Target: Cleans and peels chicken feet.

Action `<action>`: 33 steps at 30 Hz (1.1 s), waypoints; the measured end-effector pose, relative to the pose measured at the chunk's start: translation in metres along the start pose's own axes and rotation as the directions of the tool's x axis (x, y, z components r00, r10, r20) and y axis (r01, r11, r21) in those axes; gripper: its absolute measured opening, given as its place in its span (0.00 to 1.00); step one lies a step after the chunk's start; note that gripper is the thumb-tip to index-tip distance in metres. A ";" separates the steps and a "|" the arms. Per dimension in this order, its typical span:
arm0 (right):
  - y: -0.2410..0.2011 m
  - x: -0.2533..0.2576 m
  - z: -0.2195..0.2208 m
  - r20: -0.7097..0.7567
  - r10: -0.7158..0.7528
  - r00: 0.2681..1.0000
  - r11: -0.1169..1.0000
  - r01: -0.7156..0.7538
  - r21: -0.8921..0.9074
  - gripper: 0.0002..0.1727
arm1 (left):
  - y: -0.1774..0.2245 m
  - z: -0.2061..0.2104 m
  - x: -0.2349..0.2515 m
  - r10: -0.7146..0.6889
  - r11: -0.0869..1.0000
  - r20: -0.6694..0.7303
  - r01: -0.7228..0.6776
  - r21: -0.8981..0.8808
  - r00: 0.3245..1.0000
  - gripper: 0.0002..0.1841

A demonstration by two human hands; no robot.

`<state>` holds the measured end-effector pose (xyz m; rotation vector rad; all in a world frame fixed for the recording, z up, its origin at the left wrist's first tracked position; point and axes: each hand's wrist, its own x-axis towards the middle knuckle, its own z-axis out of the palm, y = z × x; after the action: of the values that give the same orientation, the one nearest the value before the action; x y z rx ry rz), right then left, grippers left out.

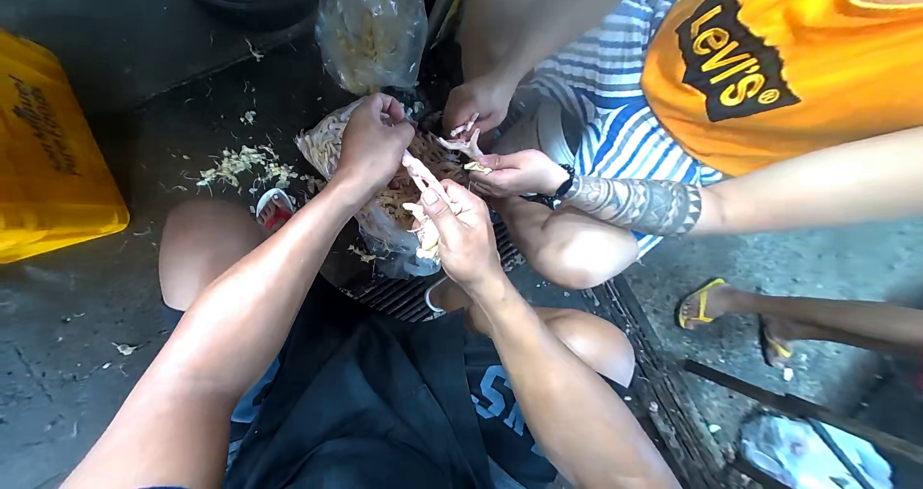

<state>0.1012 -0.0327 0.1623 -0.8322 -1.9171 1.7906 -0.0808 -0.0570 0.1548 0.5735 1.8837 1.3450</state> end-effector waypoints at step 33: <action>-0.036 -0.009 -0.091 -0.042 -0.219 0.975 0.720 0.191 0.667 0.15 | -0.107 -0.021 0.052 -0.451 0.832 0.056 0.396 0.389 0.891 0.24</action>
<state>0.1606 0.0306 0.2093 -0.3064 -1.1494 2.1335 -0.1231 -0.0699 0.0423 0.3843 2.0031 0.6455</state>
